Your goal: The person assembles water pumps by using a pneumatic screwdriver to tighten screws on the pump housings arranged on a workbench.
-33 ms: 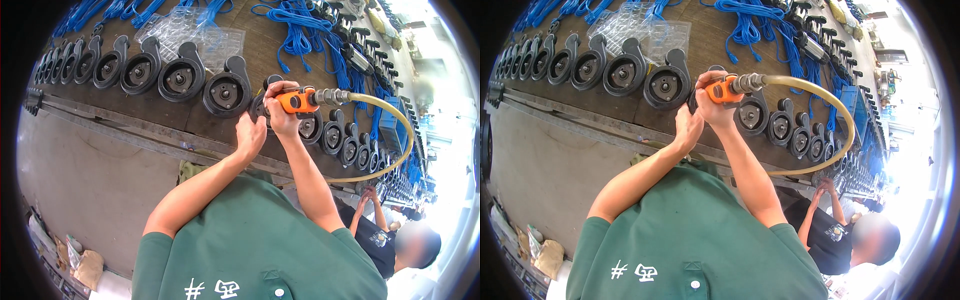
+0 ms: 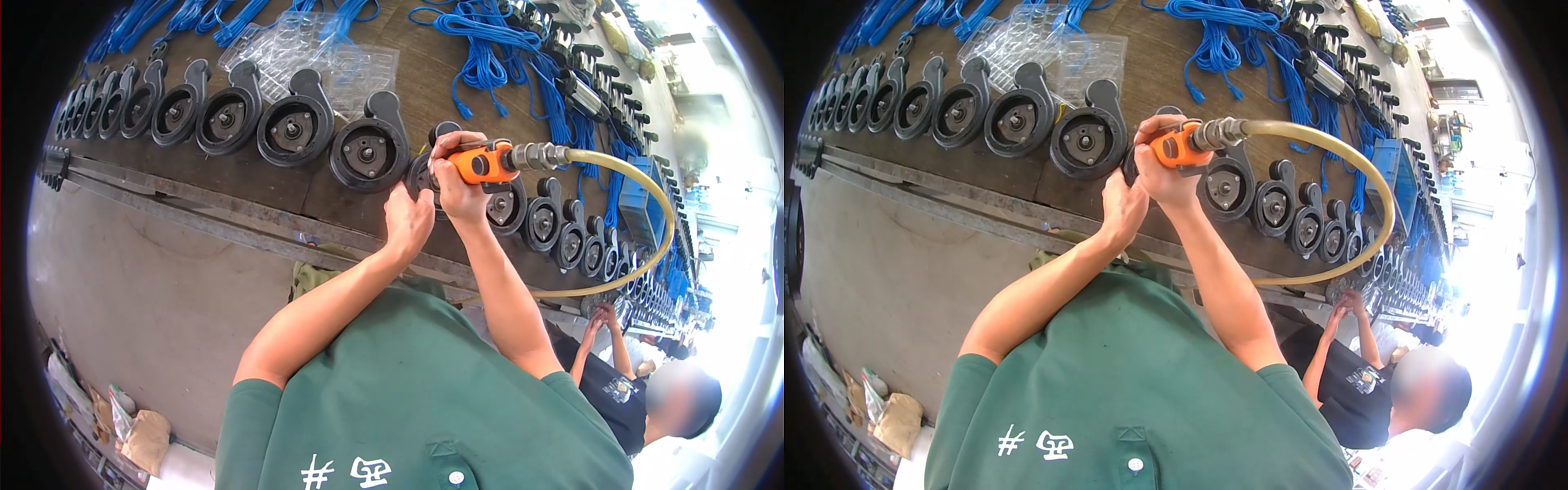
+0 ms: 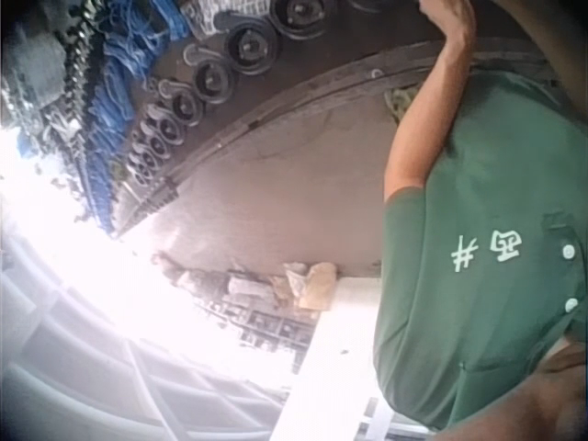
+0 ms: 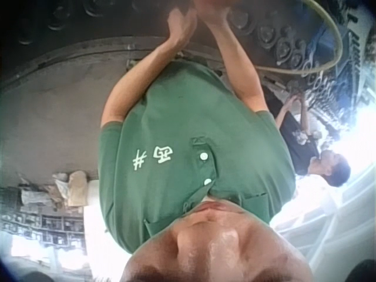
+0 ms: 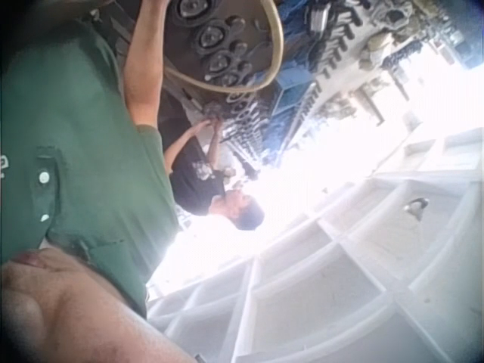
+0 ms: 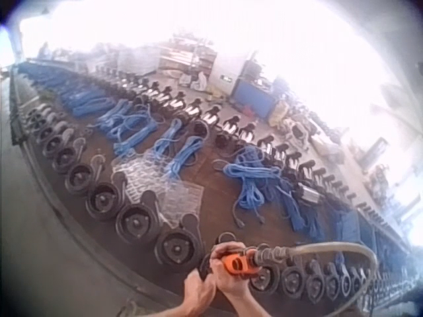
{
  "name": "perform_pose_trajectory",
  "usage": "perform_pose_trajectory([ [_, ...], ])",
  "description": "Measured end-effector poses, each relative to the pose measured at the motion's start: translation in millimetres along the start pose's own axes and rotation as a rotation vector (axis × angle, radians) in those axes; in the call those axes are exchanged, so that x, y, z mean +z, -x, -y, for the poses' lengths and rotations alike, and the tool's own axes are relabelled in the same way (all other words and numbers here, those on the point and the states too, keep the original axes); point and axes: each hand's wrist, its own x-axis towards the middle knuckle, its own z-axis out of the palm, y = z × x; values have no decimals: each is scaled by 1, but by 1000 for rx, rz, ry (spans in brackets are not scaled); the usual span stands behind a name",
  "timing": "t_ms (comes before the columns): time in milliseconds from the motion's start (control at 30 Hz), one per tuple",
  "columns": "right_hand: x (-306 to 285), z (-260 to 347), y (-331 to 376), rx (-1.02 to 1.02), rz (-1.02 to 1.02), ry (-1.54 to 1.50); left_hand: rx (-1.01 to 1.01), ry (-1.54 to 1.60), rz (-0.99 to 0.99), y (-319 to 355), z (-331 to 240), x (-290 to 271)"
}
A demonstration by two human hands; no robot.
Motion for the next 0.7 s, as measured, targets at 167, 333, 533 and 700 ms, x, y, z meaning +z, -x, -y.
perform_pose_trajectory([
  [167,1,5,0,22,-39,37,28,9,-24,5,-6,2],
  [333,-5,33,0,2,-64,7,21,-94,-6,1,-1,-2],
  [533,-39,40,29,-33,-104,39,-3,-46,10,1,-1,-1],
  [700,-41,36,30,-30,-137,31,5,-20,-2,-1,2,1],
])
